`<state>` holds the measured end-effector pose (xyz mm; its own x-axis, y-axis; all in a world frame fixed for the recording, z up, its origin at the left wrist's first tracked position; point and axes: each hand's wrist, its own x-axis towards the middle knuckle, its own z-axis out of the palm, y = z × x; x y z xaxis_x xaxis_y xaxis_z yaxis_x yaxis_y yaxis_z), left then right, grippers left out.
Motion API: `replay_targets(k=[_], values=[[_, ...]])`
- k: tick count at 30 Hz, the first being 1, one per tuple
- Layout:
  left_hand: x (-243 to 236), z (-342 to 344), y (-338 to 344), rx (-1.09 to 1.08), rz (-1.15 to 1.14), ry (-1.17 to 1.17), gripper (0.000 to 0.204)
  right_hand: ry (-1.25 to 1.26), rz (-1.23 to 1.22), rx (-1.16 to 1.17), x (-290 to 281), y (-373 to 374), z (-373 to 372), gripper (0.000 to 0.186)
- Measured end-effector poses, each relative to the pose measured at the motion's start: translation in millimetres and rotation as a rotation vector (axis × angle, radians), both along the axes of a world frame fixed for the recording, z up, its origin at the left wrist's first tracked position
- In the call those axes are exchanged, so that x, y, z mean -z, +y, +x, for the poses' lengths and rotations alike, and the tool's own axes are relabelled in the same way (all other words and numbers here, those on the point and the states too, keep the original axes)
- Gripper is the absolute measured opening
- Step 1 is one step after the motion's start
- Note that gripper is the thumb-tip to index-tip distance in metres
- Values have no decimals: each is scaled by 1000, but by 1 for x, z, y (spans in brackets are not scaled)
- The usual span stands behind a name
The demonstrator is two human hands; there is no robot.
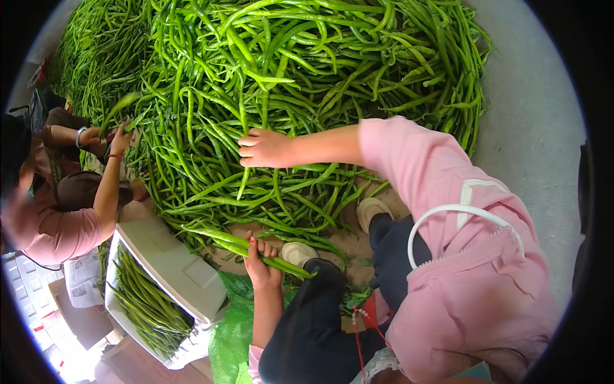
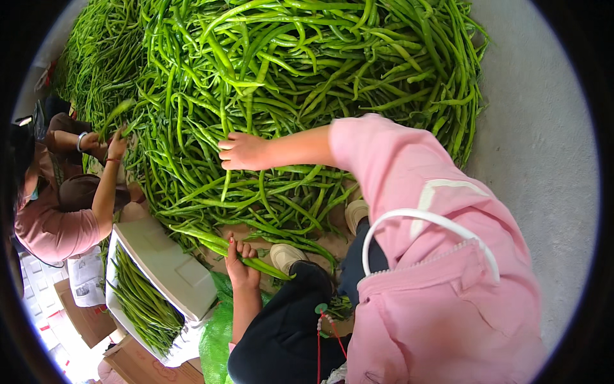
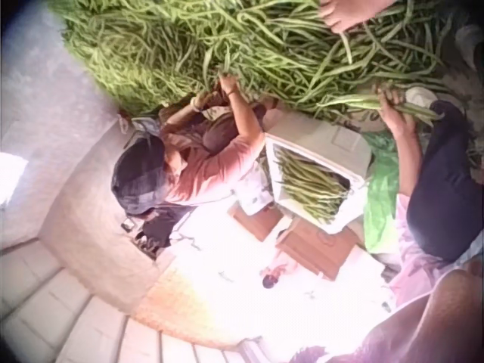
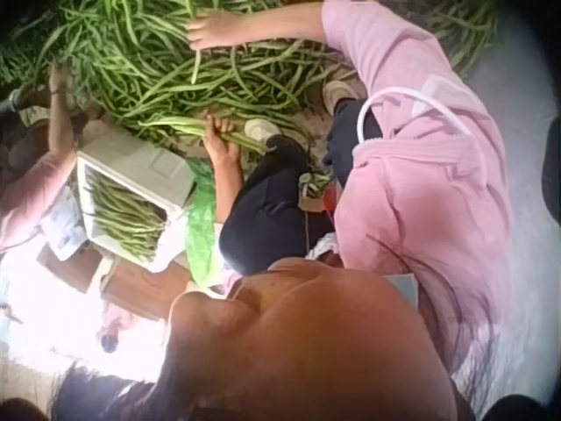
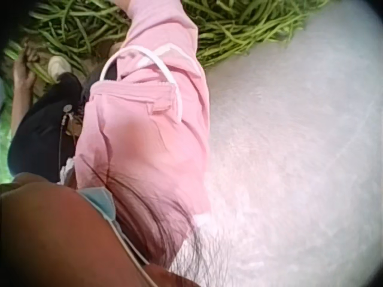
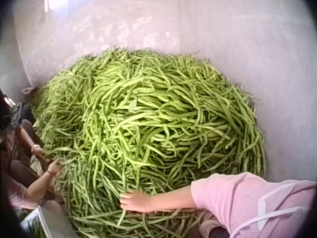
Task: The person sits on the floor and sorts green beans from a large pile into a white crate. They repeatedly pick up handfuls of beans, separate them, and place them into the crate. The person also handles a green mesh bag, placing beans inside it.
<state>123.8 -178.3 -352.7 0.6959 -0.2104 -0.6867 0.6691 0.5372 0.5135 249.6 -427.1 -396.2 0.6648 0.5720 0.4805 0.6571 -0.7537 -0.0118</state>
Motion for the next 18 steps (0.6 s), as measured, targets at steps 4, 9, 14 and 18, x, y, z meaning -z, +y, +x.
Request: replay_targets(k=[4,9,14,18], values=[[9,3,-2,-81,-12,-15,22,96,118,-281,-25,-19,-48,11],[11,2,-13,-81,33,22,21,482,198,8,49,-37,-63,18],[9,-5,-20,-17,126,71,24,806,741,674,80,-34,-21,25],[9,-10,-23,79,42,33,27,1036,630,865,92,-30,12,42]])
